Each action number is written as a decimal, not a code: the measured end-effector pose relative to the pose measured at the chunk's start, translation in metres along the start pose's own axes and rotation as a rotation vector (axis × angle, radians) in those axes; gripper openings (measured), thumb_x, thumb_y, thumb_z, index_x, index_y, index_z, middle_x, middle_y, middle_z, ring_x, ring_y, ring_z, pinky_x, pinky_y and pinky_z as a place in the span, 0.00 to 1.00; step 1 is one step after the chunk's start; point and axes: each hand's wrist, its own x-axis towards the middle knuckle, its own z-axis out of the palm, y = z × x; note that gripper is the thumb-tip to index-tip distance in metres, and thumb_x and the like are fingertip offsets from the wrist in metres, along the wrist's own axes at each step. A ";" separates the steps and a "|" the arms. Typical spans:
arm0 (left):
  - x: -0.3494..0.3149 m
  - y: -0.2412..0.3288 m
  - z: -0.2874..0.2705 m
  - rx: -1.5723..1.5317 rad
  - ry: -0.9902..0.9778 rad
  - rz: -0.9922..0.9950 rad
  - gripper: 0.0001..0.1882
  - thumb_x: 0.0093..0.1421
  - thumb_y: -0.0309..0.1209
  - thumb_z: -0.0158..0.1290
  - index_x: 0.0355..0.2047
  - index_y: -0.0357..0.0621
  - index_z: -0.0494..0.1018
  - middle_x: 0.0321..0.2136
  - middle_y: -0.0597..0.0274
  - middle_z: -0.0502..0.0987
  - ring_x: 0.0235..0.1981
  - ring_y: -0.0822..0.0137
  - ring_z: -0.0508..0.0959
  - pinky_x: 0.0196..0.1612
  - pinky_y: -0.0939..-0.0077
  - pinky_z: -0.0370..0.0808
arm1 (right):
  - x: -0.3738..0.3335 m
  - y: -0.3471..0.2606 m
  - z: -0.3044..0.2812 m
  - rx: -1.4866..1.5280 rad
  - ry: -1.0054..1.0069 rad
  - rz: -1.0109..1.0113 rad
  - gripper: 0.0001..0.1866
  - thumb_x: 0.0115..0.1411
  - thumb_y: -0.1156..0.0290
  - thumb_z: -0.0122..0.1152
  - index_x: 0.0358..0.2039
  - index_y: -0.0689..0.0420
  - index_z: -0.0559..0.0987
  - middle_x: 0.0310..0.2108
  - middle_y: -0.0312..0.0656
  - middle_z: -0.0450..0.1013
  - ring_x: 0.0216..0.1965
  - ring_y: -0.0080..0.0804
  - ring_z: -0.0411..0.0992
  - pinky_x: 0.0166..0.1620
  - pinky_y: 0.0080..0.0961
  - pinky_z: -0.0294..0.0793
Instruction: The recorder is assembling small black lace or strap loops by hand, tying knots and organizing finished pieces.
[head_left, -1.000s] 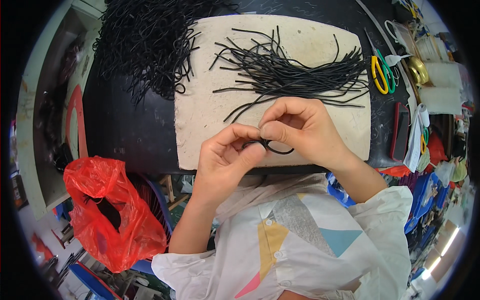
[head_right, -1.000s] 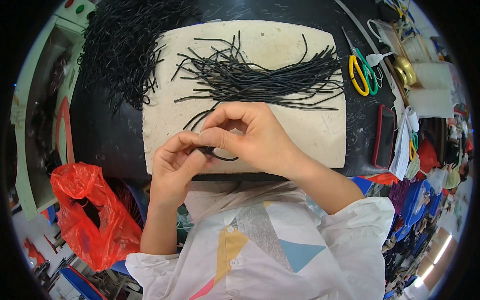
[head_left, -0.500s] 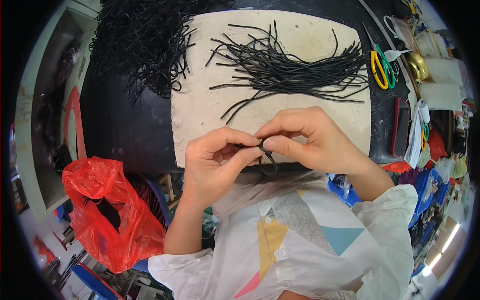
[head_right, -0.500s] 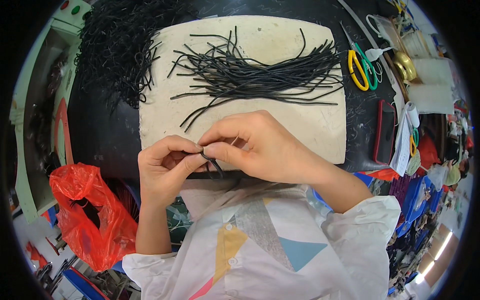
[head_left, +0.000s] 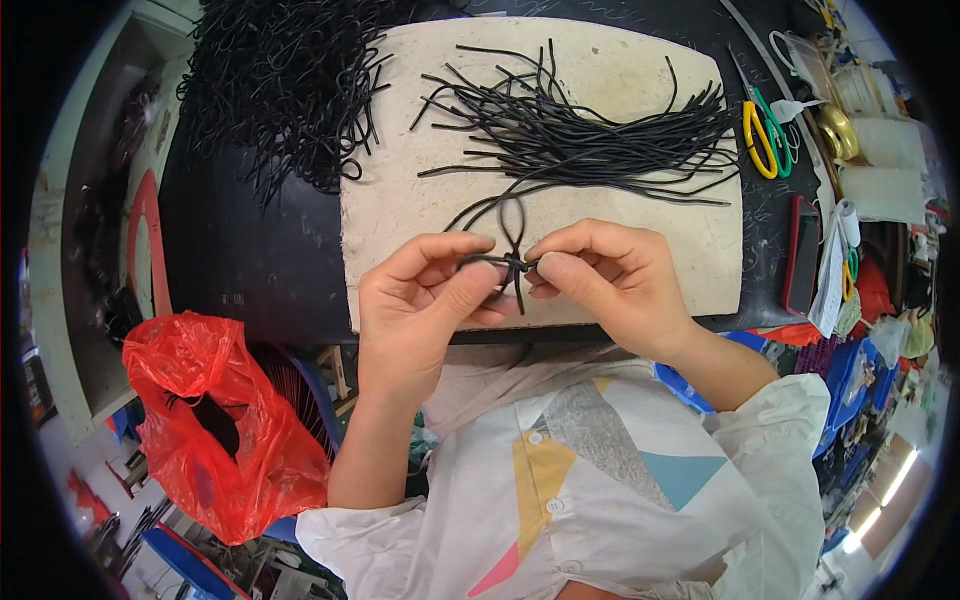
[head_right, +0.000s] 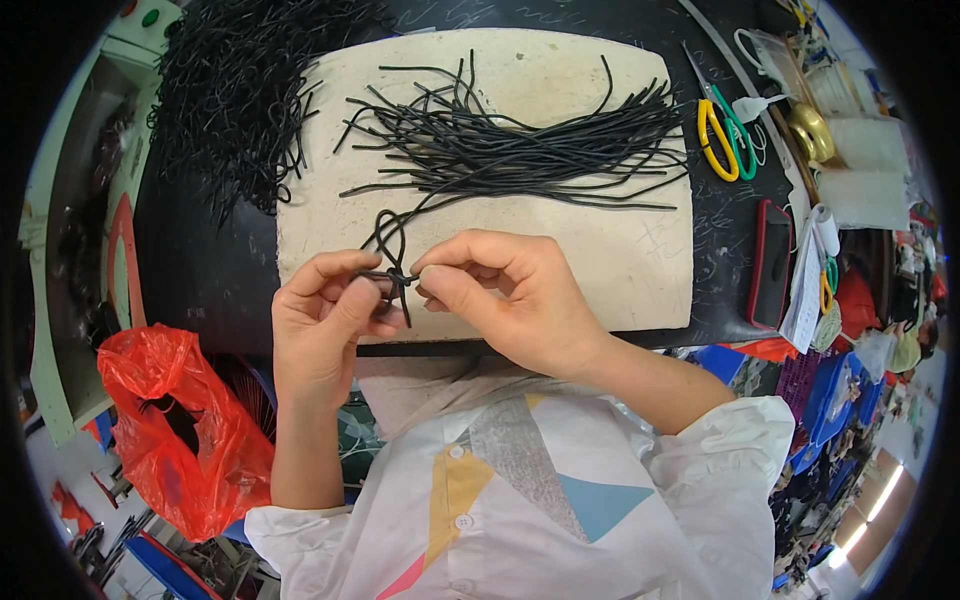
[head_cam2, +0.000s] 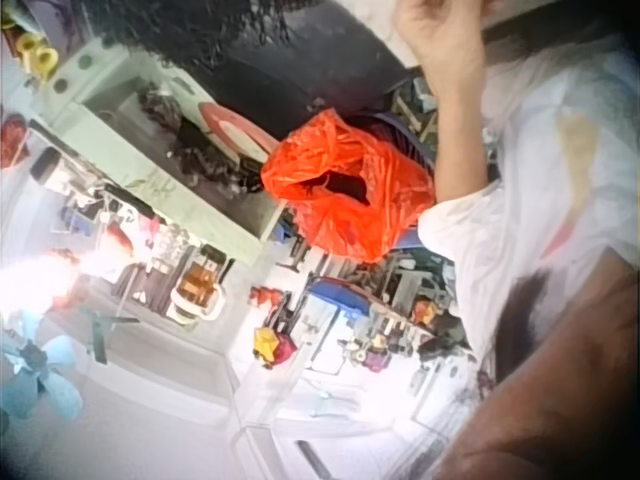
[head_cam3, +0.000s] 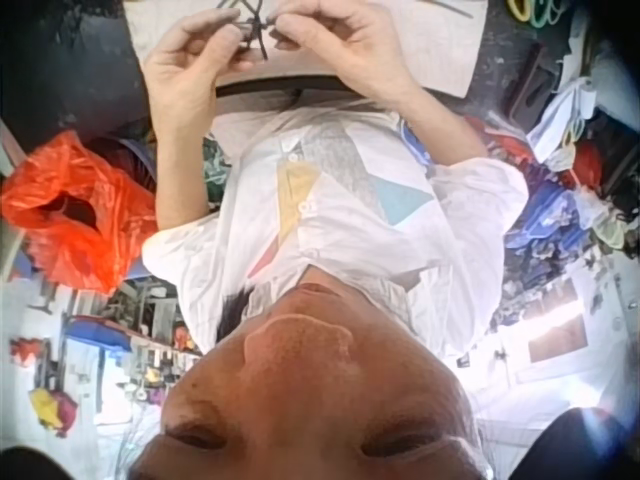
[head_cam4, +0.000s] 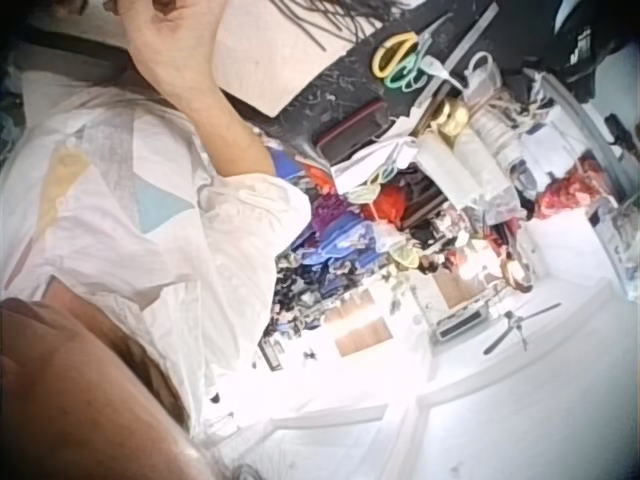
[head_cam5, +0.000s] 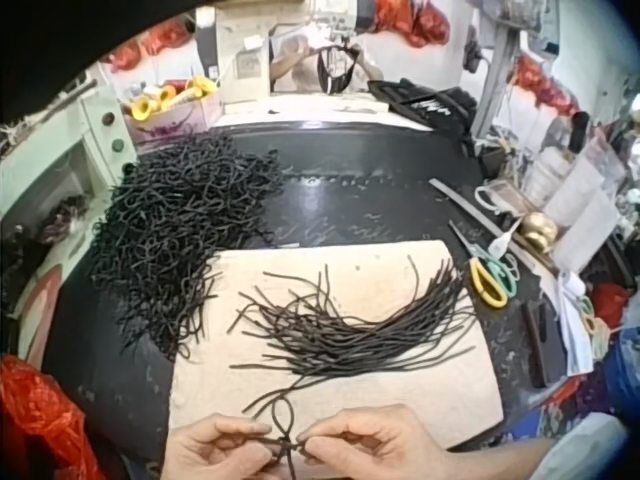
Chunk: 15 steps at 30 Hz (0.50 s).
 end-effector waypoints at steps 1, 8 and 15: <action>-0.001 -0.002 0.000 0.054 0.022 0.011 0.09 0.51 0.19 0.52 0.35 0.31 0.72 0.27 0.56 0.75 0.26 0.70 0.76 0.32 0.81 0.76 | 0.000 0.001 0.001 -0.008 0.002 0.003 0.08 0.55 0.75 0.53 0.34 0.66 0.74 0.28 0.38 0.72 0.29 0.18 0.70 0.34 0.14 0.71; -0.003 -0.003 0.006 0.919 0.057 0.674 0.08 0.46 0.18 0.56 0.29 0.36 0.75 0.24 0.58 0.75 0.22 0.68 0.75 0.25 0.82 0.70 | 0.018 -0.008 -0.008 -0.341 0.035 -0.253 0.15 0.49 0.65 0.62 0.33 0.64 0.75 0.24 0.37 0.72 0.23 0.16 0.67 0.28 0.12 0.67; 0.001 -0.005 -0.001 1.128 0.007 0.885 0.14 0.35 0.14 0.53 0.26 0.38 0.75 0.23 0.60 0.74 0.23 0.65 0.72 0.23 0.77 0.68 | 0.020 -0.022 -0.001 -0.393 0.013 -0.044 0.12 0.46 0.68 0.64 0.29 0.62 0.77 0.19 0.38 0.72 0.21 0.17 0.68 0.25 0.14 0.67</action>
